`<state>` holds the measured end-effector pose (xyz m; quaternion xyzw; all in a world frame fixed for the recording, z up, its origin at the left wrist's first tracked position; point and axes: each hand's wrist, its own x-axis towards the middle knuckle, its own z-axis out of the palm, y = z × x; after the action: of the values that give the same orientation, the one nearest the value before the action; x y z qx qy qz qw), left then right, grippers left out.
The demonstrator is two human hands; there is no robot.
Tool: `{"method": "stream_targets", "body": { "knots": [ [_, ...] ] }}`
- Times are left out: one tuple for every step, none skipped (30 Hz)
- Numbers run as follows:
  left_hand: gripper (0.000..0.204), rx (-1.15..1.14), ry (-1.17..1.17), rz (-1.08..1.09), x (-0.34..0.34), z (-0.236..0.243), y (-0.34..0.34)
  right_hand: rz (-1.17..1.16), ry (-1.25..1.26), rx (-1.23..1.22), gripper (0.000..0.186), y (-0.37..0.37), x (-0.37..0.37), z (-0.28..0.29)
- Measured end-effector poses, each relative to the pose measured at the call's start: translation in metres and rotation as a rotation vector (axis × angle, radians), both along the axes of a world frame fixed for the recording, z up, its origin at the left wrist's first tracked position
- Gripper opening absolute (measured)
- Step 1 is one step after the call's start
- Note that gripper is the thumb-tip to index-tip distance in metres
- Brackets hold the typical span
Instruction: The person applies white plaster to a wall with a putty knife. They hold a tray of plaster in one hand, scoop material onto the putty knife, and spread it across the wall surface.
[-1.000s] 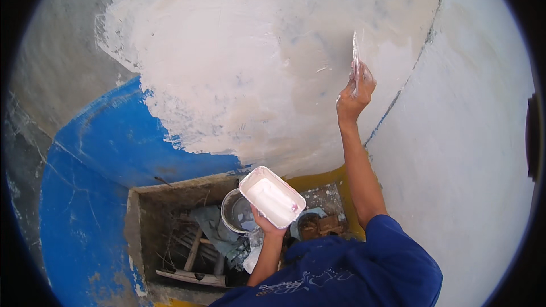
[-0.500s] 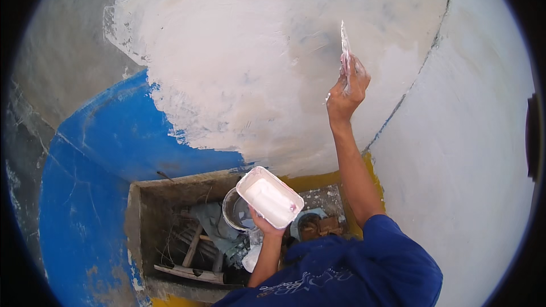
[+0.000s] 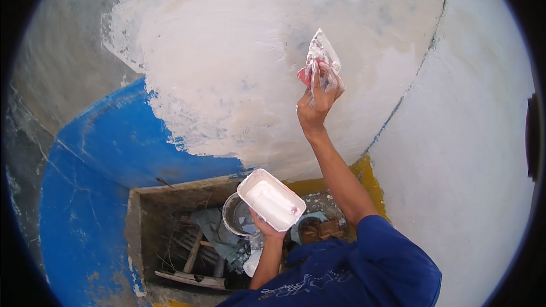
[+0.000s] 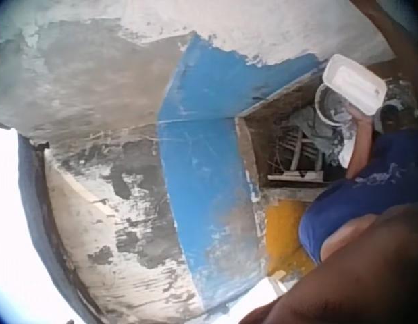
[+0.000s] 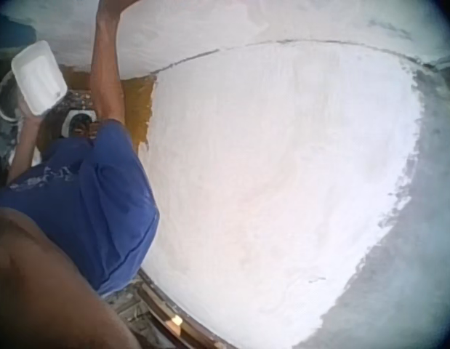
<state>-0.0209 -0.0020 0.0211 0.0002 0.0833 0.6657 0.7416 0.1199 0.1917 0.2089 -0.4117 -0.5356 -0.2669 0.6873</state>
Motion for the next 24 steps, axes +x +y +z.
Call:
{"method": "stream_targets", "body": {
  "knots": [
    [0.07, 0.009, 0.009, -0.008, 0.0, -0.002, 0.0, -0.061, -0.036, -0.06, 0.065, 0.014, 0.005, 0.001],
    [0.07, 0.018, 0.017, -0.018, 0.002, -0.005, -0.001, -0.123, -0.072, -0.121, 0.068, 0.024, 0.008, -0.003],
    [0.07, 0.021, 0.016, -0.019, 0.002, -0.007, 0.0, -0.078, -0.11, -0.163, 0.072, 0.029, 0.0, -0.017],
    [0.07, 0.007, 0.019, -0.016, 0.006, -0.008, 0.002, -0.045, -0.174, -0.175, 0.07, 0.028, -0.007, -0.028],
    [0.069, -0.013, 0.025, -0.004, 0.007, -0.009, 0.003, 0.024, -0.185, -0.207, 0.069, 0.016, -0.02, -0.035],
    [0.069, -0.016, 0.023, -0.003, 0.007, -0.01, 0.003, 0.093, -0.192, -0.247, 0.067, 0.002, -0.03, -0.042],
    [0.069, -0.027, 0.022, -0.014, 0.005, -0.01, 0.003, 0.099, -0.19, -0.244, 0.067, -0.008, -0.031, -0.042],
    [0.069, -0.038, 0.022, -0.025, 0.003, -0.009, 0.004, 0.149, -0.203, -0.187, 0.063, -0.02, -0.025, -0.039],
    [0.069, -0.031, 0.019, -0.028, 0.005, -0.006, 0.006, 0.189, -0.22, -0.125, 0.059, -0.03, -0.013, -0.03],
    [0.068, -0.014, 0.024, -0.014, 0.006, -0.001, 0.006, 0.186, -0.146, -0.086, 0.056, -0.036, 0.002, -0.014],
    [0.068, -0.001, 0.033, 0.007, 0.005, 0.001, 0.004, 0.19, -0.069, -0.05, 0.052, -0.038, 0.019, 0.005],
    [0.068, -0.007, 0.033, 0.006, 0.005, 0.001, 0.004, 0.106, -0.054, -0.02, 0.051, -0.04, 0.042, 0.023],
    [0.068, 0.005, 0.032, -0.015, 0.004, 0.002, 0.003, 0.111, 0.033, 0.015, 0.049, -0.04, 0.058, 0.04],
    [0.067, 0.025, 0.028, -0.04, 0.005, 0.003, 0.004, -0.001, -0.003, 0.051, 0.052, -0.03, 0.082, 0.053],
    [0.067, 0.029, 0.029, -0.041, 0.004, 0.001, 0.004, -0.108, -0.04, 0.091, 0.055, -0.024, 0.095, 0.065],
    [0.067, 0.016, 0.032, -0.041, 0.003, -0.003, 0.004, -0.108, -0.038, 0.094, 0.055, -0.02, 0.097, 0.067],
    [0.067, 0.002, 0.036, -0.04, 0.003, -0.006, 0.004, -0.118, -0.071, 0.046, 0.055, -0.017, 0.096, 0.068],
    [0.067, 0.008, 0.034, -0.045, 0.006, -0.003, 0.004, -0.132, -0.107, -0.001, 0.056, -0.014, 0.095, 0.069],
    [0.067, 0.014, 0.017, -0.041, 0.009, 0.003, 0.003, -0.1, -0.159, 0.009, 0.056, -0.013, 0.083, 0.063],
    [0.067, 0.02, -0.001, -0.037, 0.012, 0.007, 0.004, -0.059, -0.193, -0.032, 0.057, -0.016, 0.066, 0.053],
    [0.067, 0.026, -0.001, -0.034, 0.013, 0.006, 0.005, -0.005, -0.212, -0.058, 0.058, -0.015, 0.046, 0.038],
    [0.068, 0.003, 0.004, -0.047, 0.014, 0.004, 0.004, 0.04, -0.285, -0.139, 0.058, -0.018, 0.029, 0.023],
    [0.068, -0.024, 0.012, -0.057, 0.014, 0.0, 0.002, 0.092, -0.319, -0.214, 0.058, -0.022, 0.01, 0.009],
    [0.068, -0.025, 0.015, -0.056, 0.013, -0.002, 0.002, 0.127, -0.343, -0.238, 0.058, -0.025, -0.002, -0.003]
  ]
}}
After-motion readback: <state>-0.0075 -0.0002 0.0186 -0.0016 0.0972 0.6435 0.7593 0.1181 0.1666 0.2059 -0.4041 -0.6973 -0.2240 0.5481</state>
